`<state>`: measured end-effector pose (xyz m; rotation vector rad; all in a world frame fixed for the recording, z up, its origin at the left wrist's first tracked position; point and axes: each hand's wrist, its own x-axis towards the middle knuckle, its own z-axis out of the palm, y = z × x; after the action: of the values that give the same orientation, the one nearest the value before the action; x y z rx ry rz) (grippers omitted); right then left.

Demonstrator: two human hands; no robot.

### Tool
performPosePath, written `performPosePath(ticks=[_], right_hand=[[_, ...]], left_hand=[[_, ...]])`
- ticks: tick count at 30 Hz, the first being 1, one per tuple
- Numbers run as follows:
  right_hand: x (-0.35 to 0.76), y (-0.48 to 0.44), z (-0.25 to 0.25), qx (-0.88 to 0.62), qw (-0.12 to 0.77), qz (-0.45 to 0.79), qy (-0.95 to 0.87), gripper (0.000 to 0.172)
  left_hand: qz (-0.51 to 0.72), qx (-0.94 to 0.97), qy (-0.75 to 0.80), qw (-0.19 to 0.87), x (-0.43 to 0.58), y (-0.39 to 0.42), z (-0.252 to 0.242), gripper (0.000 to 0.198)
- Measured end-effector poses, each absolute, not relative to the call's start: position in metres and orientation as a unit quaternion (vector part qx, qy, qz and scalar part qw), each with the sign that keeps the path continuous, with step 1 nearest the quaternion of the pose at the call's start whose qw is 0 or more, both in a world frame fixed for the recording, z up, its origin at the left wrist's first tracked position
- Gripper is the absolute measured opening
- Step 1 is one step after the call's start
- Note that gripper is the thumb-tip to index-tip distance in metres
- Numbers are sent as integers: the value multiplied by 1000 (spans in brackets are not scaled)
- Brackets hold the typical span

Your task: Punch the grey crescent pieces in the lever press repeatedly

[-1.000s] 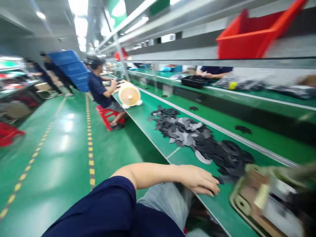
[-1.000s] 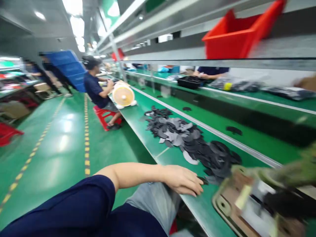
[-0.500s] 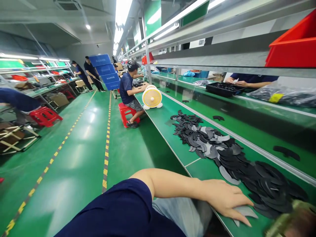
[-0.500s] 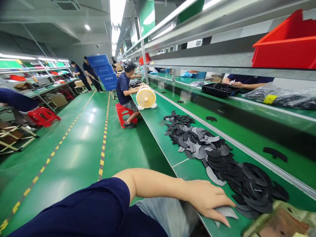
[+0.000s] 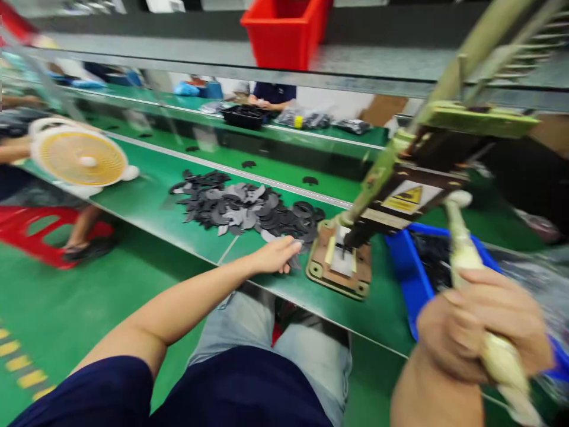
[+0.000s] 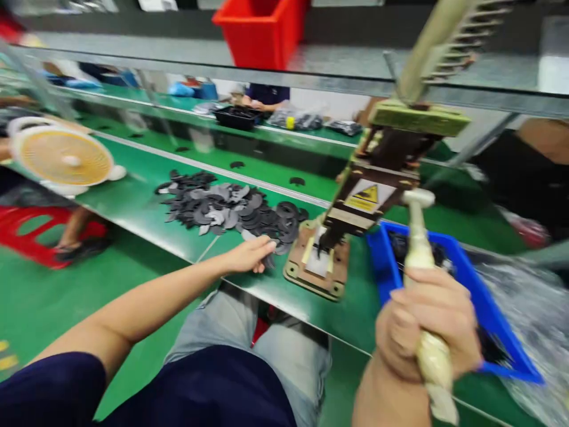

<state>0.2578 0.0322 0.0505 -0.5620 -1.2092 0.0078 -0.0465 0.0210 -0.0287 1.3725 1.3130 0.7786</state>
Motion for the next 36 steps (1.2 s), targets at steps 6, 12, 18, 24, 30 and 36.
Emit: performPosePath(ticks=[6,12,18,24,30,36], right_hand=[[265,17,60,-199,752,-36,-627,39],[263,14,60,-216,748,-27,-627,38],[262,19,60,-192,762,-34,-618,39],[264,17,59,-211,754,-29,-621,43],[263,14,59,-217,752,-29,-622,41],[265,14,59,-218,752,-23,-621,40]], left_hand=[[321,556,470,606,-19,58,-11,35],[331,640,532,445,4,88,-7,23],[355,725,543,230,22,87,-20,25],[363,675,532,360,27,70,-23,26],[338,574,524,531,21,84,-16,24],[316,563,513,566,27,101,-18,28]])
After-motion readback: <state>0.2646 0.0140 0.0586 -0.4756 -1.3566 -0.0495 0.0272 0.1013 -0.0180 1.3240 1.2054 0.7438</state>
